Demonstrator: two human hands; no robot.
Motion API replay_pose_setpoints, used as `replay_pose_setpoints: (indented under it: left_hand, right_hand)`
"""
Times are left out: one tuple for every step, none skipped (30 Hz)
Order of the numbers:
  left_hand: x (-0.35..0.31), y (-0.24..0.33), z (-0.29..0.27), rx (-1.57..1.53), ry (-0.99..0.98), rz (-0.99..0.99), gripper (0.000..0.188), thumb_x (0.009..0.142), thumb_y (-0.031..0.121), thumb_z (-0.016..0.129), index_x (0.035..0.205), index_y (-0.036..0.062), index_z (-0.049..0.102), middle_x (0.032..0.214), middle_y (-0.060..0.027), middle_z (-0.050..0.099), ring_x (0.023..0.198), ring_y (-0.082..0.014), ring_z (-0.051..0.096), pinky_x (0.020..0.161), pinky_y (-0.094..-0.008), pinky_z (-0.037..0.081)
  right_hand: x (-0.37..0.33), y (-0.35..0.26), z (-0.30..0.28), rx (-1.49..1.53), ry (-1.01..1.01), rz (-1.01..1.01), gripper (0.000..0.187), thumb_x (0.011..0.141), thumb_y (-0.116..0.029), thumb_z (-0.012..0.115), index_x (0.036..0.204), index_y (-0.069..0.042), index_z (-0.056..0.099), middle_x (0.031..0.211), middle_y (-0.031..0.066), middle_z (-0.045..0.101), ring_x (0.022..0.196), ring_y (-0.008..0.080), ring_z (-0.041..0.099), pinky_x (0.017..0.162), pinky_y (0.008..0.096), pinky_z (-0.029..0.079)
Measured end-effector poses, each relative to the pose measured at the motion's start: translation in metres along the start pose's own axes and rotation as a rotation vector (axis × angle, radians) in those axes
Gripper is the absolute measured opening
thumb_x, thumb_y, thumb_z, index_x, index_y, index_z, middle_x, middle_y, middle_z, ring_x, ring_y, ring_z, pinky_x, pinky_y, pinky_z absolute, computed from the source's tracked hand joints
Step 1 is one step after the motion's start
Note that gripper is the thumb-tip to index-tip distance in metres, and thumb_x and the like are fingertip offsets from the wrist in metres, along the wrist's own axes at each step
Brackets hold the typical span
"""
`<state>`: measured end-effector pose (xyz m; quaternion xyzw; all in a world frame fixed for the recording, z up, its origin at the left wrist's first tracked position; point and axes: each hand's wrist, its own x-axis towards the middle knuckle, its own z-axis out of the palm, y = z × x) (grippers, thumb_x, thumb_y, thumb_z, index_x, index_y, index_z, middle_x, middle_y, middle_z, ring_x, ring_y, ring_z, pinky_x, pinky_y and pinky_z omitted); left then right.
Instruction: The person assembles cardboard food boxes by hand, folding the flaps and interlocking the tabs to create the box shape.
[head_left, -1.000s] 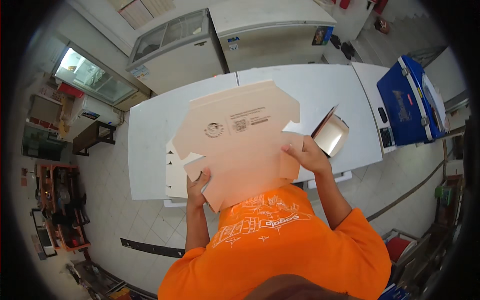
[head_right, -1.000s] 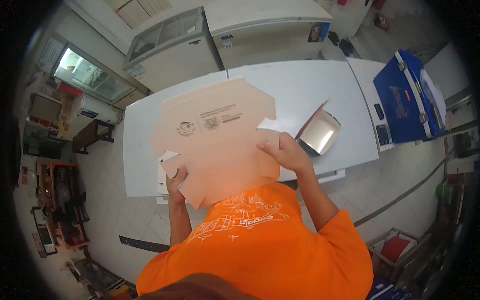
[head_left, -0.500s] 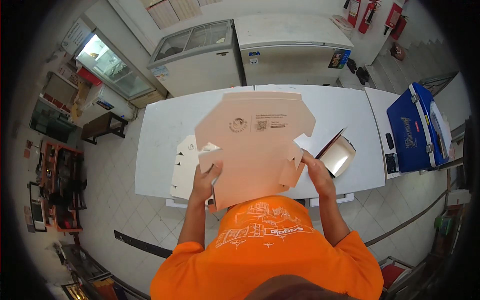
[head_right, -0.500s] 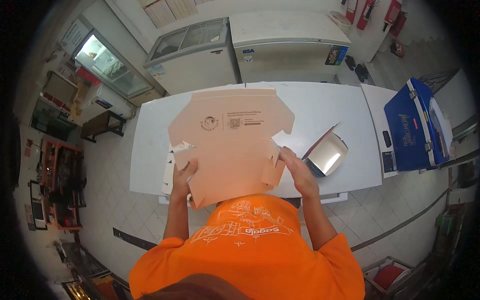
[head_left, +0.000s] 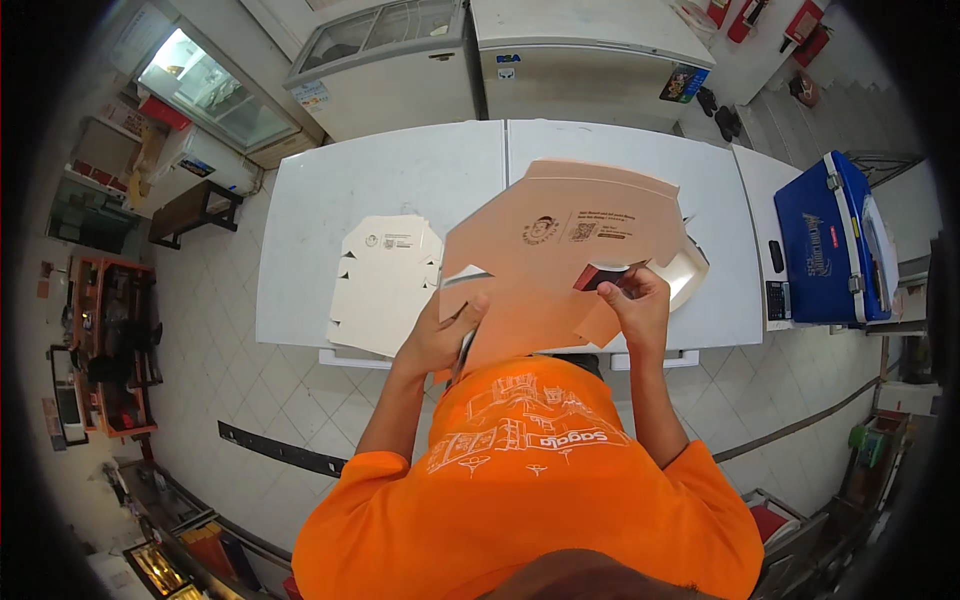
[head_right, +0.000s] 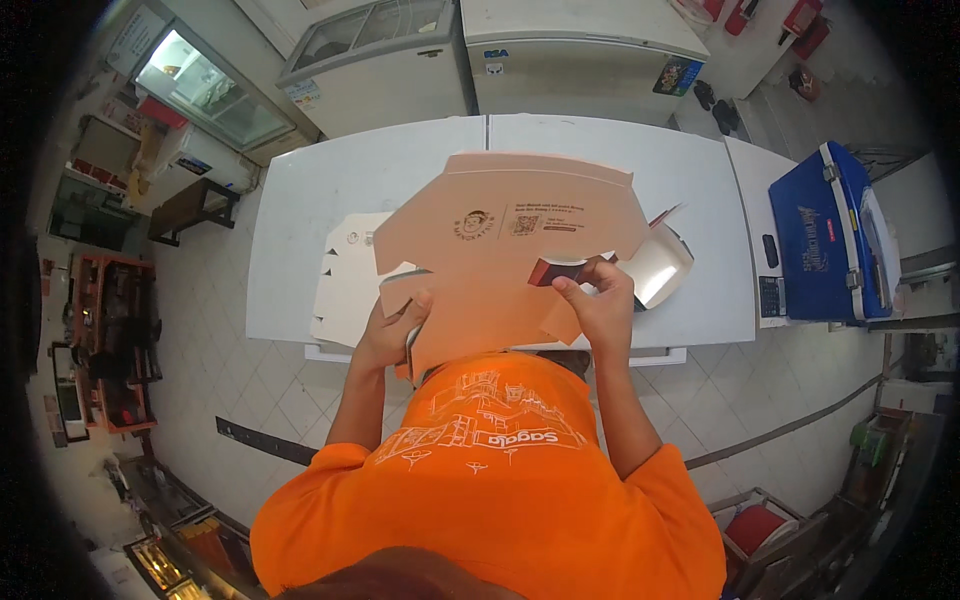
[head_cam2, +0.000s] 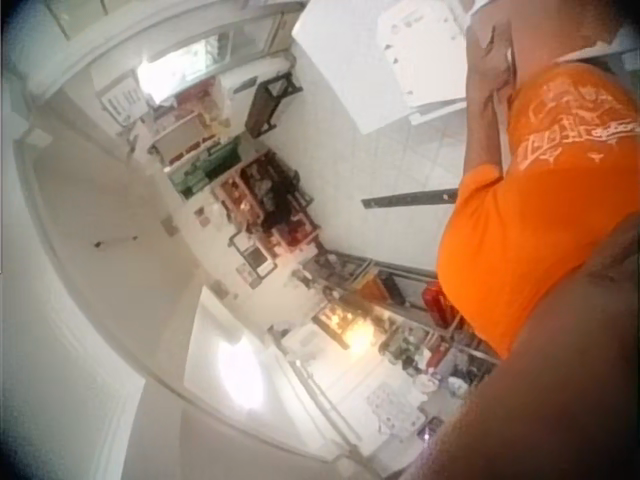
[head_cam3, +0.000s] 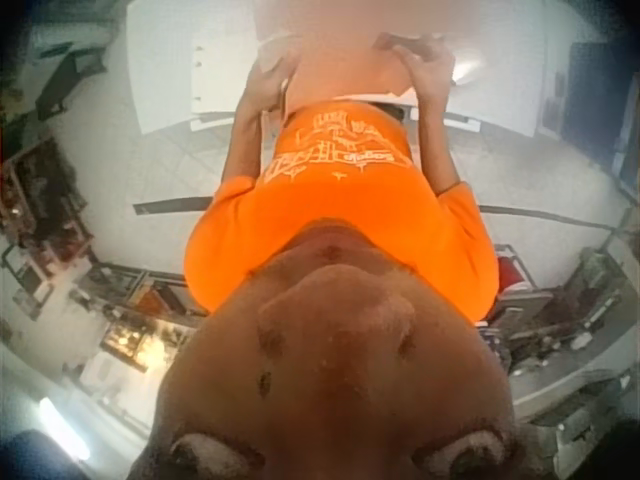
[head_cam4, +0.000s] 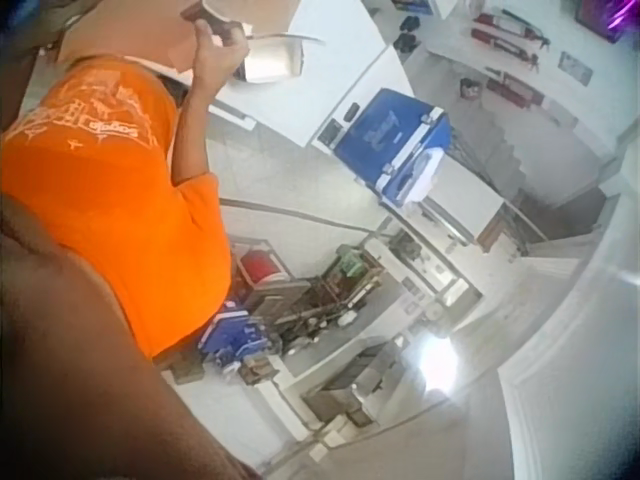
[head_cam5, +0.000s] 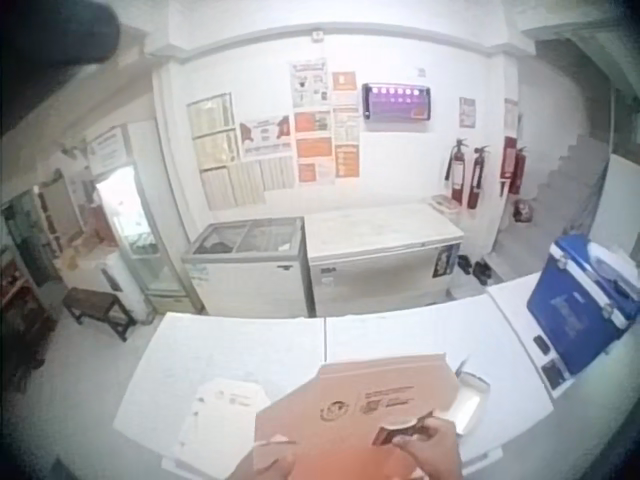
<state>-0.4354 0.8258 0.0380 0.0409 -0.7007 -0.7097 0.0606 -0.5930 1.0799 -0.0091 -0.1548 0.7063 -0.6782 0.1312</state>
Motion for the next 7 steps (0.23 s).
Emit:
replay_pose_setpoints:
  left_hand:
    - [-0.001, -0.004, 0.000, -0.005, 0.005, 0.000, 0.040, 0.103, 0.031, 0.057, 0.123, -0.0027, 0.060, 0.111, -0.0071, 0.067, 0.101, -0.0141, 0.060, 0.087, -0.0292, 0.049]
    - [-0.003, -0.008, 0.001, -0.073, 0.081, -0.032, 0.040, 0.103, 0.032, 0.057, 0.123, -0.0028, 0.060, 0.111, -0.0075, 0.067, 0.101, -0.0143, 0.061, 0.087, -0.0294, 0.049]
    - [-0.004, -0.012, 0.001, -0.142, 0.158, -0.063, 0.041, 0.103, 0.032, 0.057, 0.123, -0.0029, 0.060, 0.111, -0.0079, 0.068, 0.101, -0.0144, 0.061, 0.087, -0.0297, 0.050]
    - [-0.007, -0.016, 0.001, -0.146, 0.165, -0.062, 0.041, 0.103, 0.032, 0.057, 0.123, -0.0029, 0.060, 0.111, -0.0079, 0.068, 0.101, -0.0144, 0.061, 0.087, -0.0297, 0.050]
    - [-0.009, -0.020, 0.000, -0.106, 0.204, -0.106, 0.042, 0.102, 0.033, 0.058, 0.123, -0.0030, 0.060, 0.111, -0.0081, 0.068, 0.101, -0.0145, 0.061, 0.087, -0.0298, 0.050]
    - [-0.012, -0.025, -0.002, -0.066, 0.244, -0.149, 0.043, 0.101, 0.034, 0.059, 0.123, -0.0030, 0.061, 0.112, -0.0083, 0.068, 0.101, -0.0146, 0.062, 0.087, -0.0300, 0.050]
    - [-0.013, -0.030, -0.007, 0.024, 0.258, -0.210, 0.049, 0.099, 0.037, 0.063, 0.126, -0.0035, 0.059, 0.110, -0.0080, 0.069, 0.101, -0.0145, 0.062, 0.087, -0.0290, 0.050]
  right_hand:
    - [-0.002, 0.002, -0.001, -0.033, -0.033, -0.031, 0.033, 0.079, -0.019, 0.085, 0.097, 0.002, 0.068, 0.084, 0.0064, 0.070, 0.080, 0.0125, 0.064, 0.076, 0.0279, 0.050]
    - [-0.004, 0.003, -0.002, -0.065, -0.066, -0.062, 0.038, 0.078, -0.019, 0.085, 0.103, 0.003, 0.067, 0.087, 0.0075, 0.071, 0.084, 0.0140, 0.065, 0.078, 0.0290, 0.051]
    - [-0.008, 0.001, -0.001, -0.069, -0.073, -0.063, 0.038, 0.078, -0.019, 0.085, 0.103, 0.003, 0.067, 0.087, 0.0075, 0.071, 0.084, 0.0140, 0.065, 0.078, 0.0290, 0.051]
    - [-0.015, -0.006, 0.004, 0.017, -0.128, -0.131, 0.045, 0.078, -0.018, 0.085, 0.111, 0.003, 0.064, 0.095, 0.0091, 0.071, 0.090, 0.0162, 0.066, 0.083, 0.0298, 0.051]
    - [-0.019, -0.012, 0.007, 0.104, -0.183, -0.199, 0.053, 0.077, -0.016, 0.084, 0.120, 0.004, 0.060, 0.102, 0.0107, 0.071, 0.097, 0.0184, 0.066, 0.087, 0.0306, 0.051]
    - [-0.020, -0.013, 0.002, -0.081, -0.309, -0.204, 0.070, 0.079, -0.022, 0.083, 0.136, 0.001, 0.049, 0.120, 0.0138, 0.067, 0.110, 0.0222, 0.065, 0.097, 0.0322, 0.048]
    - [-0.024, -0.013, 0.005, -0.259, -0.259, -0.033, 0.083, 0.083, -0.046, 0.080, 0.141, 0.002, 0.045, 0.123, 0.0147, 0.066, 0.116, 0.0234, 0.063, 0.100, 0.0334, 0.046]
